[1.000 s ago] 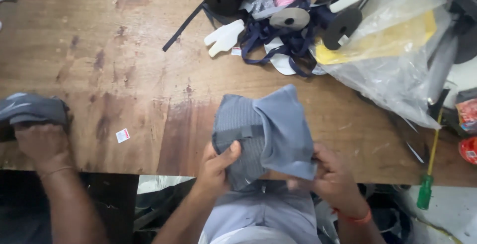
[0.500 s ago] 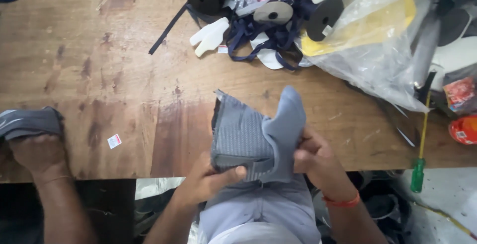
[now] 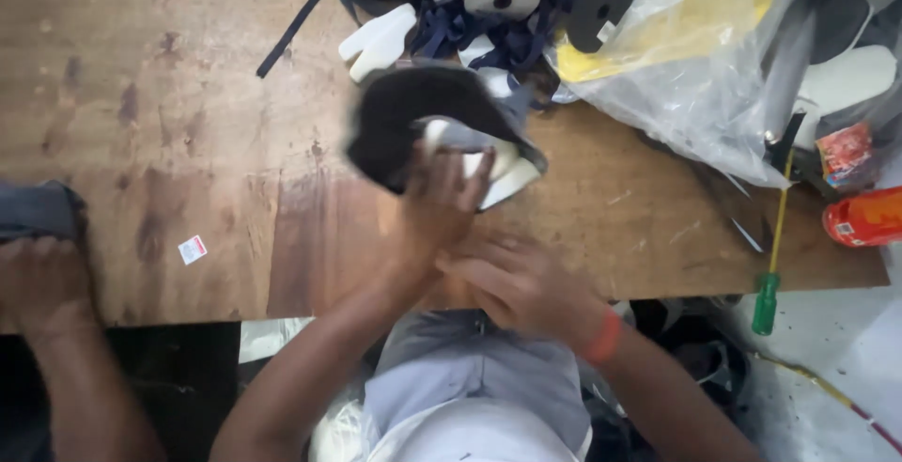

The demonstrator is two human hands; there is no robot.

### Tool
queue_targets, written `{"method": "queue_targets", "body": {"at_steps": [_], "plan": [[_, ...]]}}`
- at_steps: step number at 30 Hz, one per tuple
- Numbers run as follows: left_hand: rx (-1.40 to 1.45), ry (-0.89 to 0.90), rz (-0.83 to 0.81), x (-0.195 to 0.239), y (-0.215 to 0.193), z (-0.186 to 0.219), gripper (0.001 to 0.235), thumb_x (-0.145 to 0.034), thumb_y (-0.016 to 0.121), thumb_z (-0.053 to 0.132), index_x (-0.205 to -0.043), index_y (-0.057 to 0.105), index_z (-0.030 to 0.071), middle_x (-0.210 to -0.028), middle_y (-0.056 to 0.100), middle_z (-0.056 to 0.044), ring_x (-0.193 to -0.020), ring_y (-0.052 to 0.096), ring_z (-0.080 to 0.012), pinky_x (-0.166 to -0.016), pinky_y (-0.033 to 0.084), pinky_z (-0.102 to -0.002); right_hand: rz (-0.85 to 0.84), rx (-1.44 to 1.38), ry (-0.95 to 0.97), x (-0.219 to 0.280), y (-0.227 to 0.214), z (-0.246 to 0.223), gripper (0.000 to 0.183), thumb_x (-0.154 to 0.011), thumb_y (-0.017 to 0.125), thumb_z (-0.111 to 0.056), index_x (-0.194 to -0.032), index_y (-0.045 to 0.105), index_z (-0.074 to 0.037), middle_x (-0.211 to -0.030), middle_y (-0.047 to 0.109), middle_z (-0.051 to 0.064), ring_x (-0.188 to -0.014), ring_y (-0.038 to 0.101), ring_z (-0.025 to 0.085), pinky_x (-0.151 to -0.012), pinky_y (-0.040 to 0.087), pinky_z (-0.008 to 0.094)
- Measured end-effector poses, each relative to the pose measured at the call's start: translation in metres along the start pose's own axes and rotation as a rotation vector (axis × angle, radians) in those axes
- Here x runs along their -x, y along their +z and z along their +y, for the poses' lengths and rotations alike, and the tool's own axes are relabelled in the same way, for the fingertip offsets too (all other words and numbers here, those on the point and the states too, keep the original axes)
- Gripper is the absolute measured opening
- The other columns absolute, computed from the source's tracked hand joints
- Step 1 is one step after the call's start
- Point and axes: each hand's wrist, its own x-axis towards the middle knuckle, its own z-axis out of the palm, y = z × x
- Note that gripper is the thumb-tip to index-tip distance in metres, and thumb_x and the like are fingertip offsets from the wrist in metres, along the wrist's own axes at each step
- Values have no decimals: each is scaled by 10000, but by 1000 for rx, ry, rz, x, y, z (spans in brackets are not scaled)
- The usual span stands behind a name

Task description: The person repeatedly inserts a white rectangular insert into the interior of a grey cap, presses it into place, and removes it. This cycle is performed multiple times on the same cap at a wooden workbench. The person also briefly handles a second cap and a screwdriver before returning to the first cap.

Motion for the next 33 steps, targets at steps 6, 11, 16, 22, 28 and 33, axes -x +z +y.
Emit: {"method": "queue_targets", "body": {"at_steps": [6, 11, 16, 22, 28, 33], "plan": [[357, -40, -160, 37, 80, 10, 634, -917, 506, 115, -1544, 433, 56, -1332, 612, -236, -1248, 590, -407, -1023, 488, -474, -507, 406, 313, 12, 65, 163, 292, -953, 561, -118, -1232, 646, -120, -1222, 705, 134, -1064, 700, 345, -850, 568, 472], [624, -251, -421, 24, 63, 21, 490, -1002, 479, 109, -1463, 449, -54, -1164, 631, -296, -977, 649, -460, -783, 516, -541, -530, 326, 381, 22, 60, 147, 345, -1011, 468, -67, -1353, 490, -24, -1326, 621, 224, -1010, 681, 406, -794, 567, 486], [698, -469, -108, 10, 78, 40, 194, -952, 535, 72, -1073, 669, 0, -973, 707, -227, -910, 686, -397, -811, 534, -500, -535, 286, 346, 17, 68, 155, 438, -873, 423, 11, -1310, 439, 0, -1334, 593, 247, -1011, 663, 440, -751, 551, 504], [170, -90, -139, 3, 100, 36, 136, -894, 615, 93, -989, 671, 13, -902, 706, -142, -832, 709, -272, -698, 558, -402, -573, 281, 705, 20, 78, 159, 283, -1090, 409, -221, -1304, 463, -44, -1262, 601, 233, -1026, 654, 433, -796, 546, 504], [173, -61, -312, 6, 79, 33, 137, -898, 607, 66, -1013, 672, 31, -940, 700, -153, -885, 708, -281, -734, 557, -426, -402, 220, 662, 47, 80, 171, 356, -1008, 545, -320, -1223, 579, -38, -1112, 695, 232, -1034, 667, 403, -842, 535, 491], [174, -14, -253, 32, 96, 35, 405, -833, 585, 49, -1209, 642, -91, -1032, 692, -224, -947, 677, -321, -810, 548, -422, -330, 125, 661, 63, 95, 186, 319, -1030, 578, -328, -1132, 618, -28, -990, 703, 256, -927, 672, 431, -758, 524, 525]]}}
